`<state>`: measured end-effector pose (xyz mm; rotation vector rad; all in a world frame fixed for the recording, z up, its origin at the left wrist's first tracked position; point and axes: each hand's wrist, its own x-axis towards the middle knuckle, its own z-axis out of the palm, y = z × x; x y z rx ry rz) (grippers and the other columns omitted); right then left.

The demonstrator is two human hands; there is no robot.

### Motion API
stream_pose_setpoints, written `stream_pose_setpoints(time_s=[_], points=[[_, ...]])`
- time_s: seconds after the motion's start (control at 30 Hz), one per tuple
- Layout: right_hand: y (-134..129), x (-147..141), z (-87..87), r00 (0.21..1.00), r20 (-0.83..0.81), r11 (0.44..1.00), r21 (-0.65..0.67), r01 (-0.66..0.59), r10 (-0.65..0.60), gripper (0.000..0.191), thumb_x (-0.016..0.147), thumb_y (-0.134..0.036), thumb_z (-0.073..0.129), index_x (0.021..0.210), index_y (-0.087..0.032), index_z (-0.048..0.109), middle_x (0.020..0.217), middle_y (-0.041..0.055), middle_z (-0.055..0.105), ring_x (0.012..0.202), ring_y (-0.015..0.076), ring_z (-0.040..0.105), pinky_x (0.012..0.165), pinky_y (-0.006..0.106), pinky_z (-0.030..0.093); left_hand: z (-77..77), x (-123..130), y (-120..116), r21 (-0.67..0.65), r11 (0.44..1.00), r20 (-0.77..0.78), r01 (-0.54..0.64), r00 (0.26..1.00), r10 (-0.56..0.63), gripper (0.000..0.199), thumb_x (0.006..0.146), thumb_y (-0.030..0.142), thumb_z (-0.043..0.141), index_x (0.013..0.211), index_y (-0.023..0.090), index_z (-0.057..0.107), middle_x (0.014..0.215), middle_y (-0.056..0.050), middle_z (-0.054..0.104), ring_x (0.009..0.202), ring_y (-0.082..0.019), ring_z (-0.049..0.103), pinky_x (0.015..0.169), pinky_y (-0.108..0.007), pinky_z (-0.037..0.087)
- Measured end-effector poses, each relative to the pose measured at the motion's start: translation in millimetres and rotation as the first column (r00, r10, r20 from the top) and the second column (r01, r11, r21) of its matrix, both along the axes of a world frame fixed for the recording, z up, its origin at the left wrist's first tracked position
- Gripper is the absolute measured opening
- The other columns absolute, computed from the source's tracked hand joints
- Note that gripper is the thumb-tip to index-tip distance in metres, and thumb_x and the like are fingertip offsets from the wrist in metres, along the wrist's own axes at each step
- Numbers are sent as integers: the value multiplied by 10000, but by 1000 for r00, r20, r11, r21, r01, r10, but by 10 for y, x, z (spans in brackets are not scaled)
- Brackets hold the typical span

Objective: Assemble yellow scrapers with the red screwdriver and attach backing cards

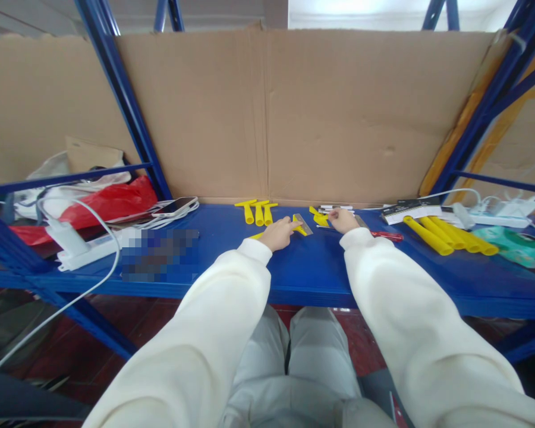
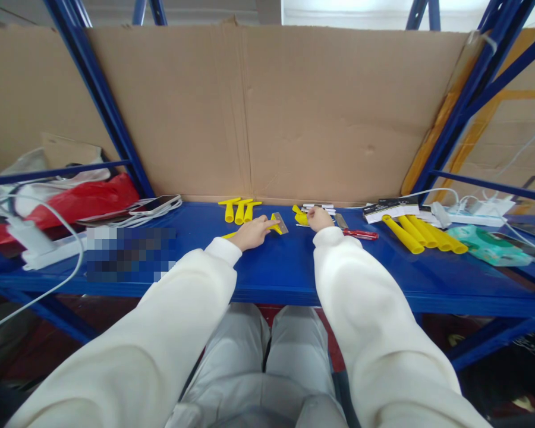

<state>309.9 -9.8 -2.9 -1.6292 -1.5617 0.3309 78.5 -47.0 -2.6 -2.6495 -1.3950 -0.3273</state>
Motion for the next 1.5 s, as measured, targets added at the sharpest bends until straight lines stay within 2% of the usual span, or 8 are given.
stream_pose_setpoints(time_s=[0.17,0.33,0.6,0.73,0.97,1.27,1.37,1.5], points=[[34,209,-32,989,131,997,-30,66,-61,172,684,-41,632,648,-201,584,812,101,667,884,280,639,792,409,487,10,-8,-7,-9,1000,9,-13,1000,13,513,951,158,438,1446,281,495,1215,-111,584,1120,-246,631,930,-326,491],[2,241,-36,978,171,989,-67,135,-122,195,684,-26,630,763,-176,725,920,141,726,970,334,662,867,473,500,14,-8,-13,-20,1000,-4,-9,1000,9,541,954,154,434,1478,284,451,1231,-113,584,1158,-260,616,931,-334,493],[7,34,-32,892,450,973,-189,134,-35,316,850,-249,560,1093,-216,759,1109,91,745,1058,280,670,883,366,514,25,-2,-13,-31,999,-63,-13,998,11,520,979,175,405,1473,327,458,1211,-90,578,1136,-228,629,922,-303,491],[55,-150,7,842,538,965,-206,164,-28,404,875,-255,532,1245,-230,690,1260,112,681,1174,293,611,947,397,476,16,6,-5,-27,1000,-62,-12,998,10,522,973,169,415,1467,327,468,1204,-91,577,1135,-228,627,929,-304,487],[191,-365,93,720,694,975,-137,177,-33,413,921,-274,450,1244,-151,677,1348,203,575,1281,337,467,1013,498,379,5,8,-9,-24,1000,-53,1,999,-3,515,976,171,406,1466,313,475,1205,-100,570,1115,-231,634,924,-310,492],[548,-480,26,606,792,986,-27,162,-78,420,890,-247,463,1231,-133,679,1367,216,527,1323,371,368,1066,595,253,-25,13,13,-14,1000,-59,27,998,-28,504,967,166,400,1448,278,501,1181,-97,577,1095,-214,634,943,-292,478],[576,-499,-1,574,817,986,-40,162,-61,443,882,-227,454,1262,-133,660,1408,209,512,1364,376,328,1089,637,200,-13,16,-4,-18,999,-46,34,998,-35,516,961,147,405,1452,277,497,1182,-98,576,1103,-212,632,962,-293,469],[535,-510,-2,570,821,982,-75,171,-36,451,891,-232,449,1279,-113,644,1399,213,520,1363,361,332,1093,624,217,1,27,-15,-33,999,-31,26,999,-27,510,961,153,427,1447,286,507,1186,-103,577,1098,-221,636,961,-309,476]])
